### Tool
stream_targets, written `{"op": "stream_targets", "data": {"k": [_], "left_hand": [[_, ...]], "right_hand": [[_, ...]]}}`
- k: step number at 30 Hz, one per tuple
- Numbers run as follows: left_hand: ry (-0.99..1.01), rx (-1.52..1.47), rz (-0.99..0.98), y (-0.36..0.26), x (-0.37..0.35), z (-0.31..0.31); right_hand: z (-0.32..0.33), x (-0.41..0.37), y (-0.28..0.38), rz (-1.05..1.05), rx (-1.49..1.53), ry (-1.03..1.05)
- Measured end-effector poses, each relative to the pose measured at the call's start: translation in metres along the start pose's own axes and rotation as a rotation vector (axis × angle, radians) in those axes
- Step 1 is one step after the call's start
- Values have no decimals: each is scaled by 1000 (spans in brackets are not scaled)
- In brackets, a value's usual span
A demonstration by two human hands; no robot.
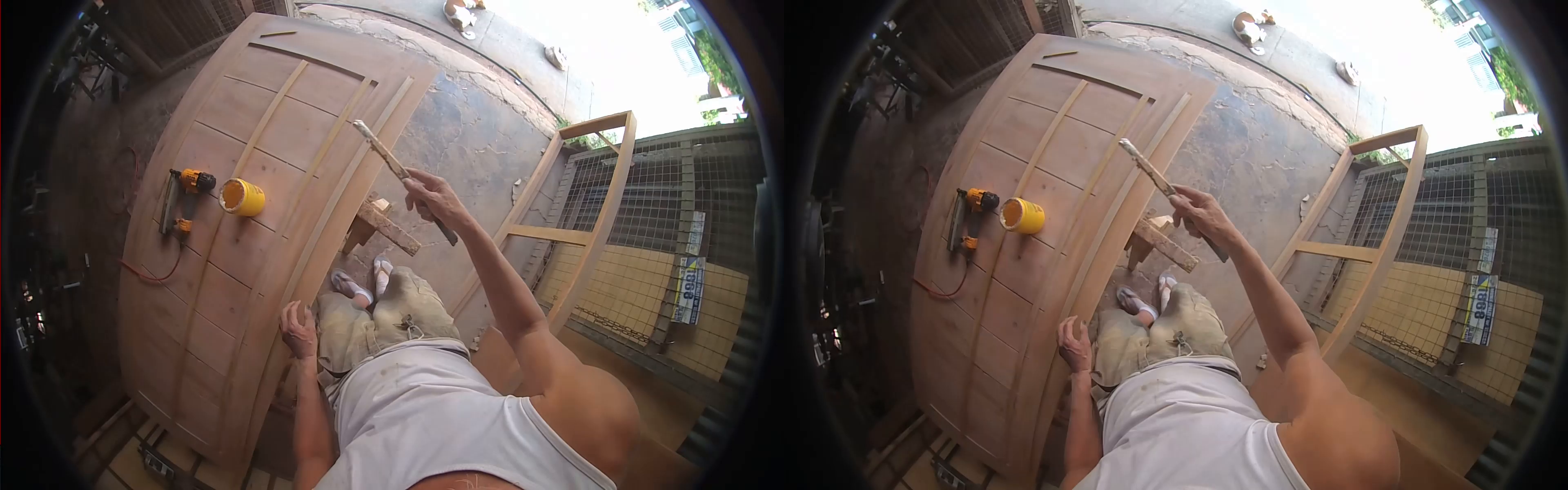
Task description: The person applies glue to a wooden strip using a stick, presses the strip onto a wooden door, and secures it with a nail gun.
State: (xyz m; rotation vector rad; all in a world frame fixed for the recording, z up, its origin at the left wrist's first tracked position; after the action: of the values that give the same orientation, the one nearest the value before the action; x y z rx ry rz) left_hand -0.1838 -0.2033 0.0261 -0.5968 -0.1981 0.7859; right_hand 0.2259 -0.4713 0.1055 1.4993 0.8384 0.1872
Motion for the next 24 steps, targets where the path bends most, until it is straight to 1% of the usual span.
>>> {"op": "stream_targets", "data": {"k": [2,4,6,9,10,11,13,15,17,20,24], "left_hand": [[17,13,-92,-22,44,-28],[45,24,-225,-63,95,-58],[-21,90,-368,-103,142,-93],[-53,223,-495,-139,201,-158],[-51,249,-523,-148,214,-178],[-47,274,-548,-154,221,-194],[-80,299,-530,-157,232,-217],[-84,348,-525,-153,225,-227],[-113,407,-538,-156,225,-222],[-110,411,-521,-160,225,-220],[-63,433,-490,-164,224,-218]], "right_hand": [[40,8,0,67,-61,-94],[77,32,-1,128,-97,-177],[113,56,-31,134,-100,-251],[149,98,-40,120,-218,-198],[159,112,-43,124,-241,-215],[167,126,-46,125,-266,-228],[187,161,-42,154,-349,-259],[202,180,-44,178,-452,-296],[217,202,-49,170,-524,-276],[239,233,-53,135,-568,-281],[260,252,-63,185,-598,-379]]}}
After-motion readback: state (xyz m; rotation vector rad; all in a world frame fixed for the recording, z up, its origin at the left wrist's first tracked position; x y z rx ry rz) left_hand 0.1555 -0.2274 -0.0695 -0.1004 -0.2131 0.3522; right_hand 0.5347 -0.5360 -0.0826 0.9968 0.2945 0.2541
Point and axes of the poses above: each hand's wrist, its own x-axis towards the middle knuckle, its own z-axis out of the back of the hand, y = z × x, the point moved 6 cm from there along x, towards the middle knuckle, and after that the axes turned 5 degrees about z, right-handed, at the moved point
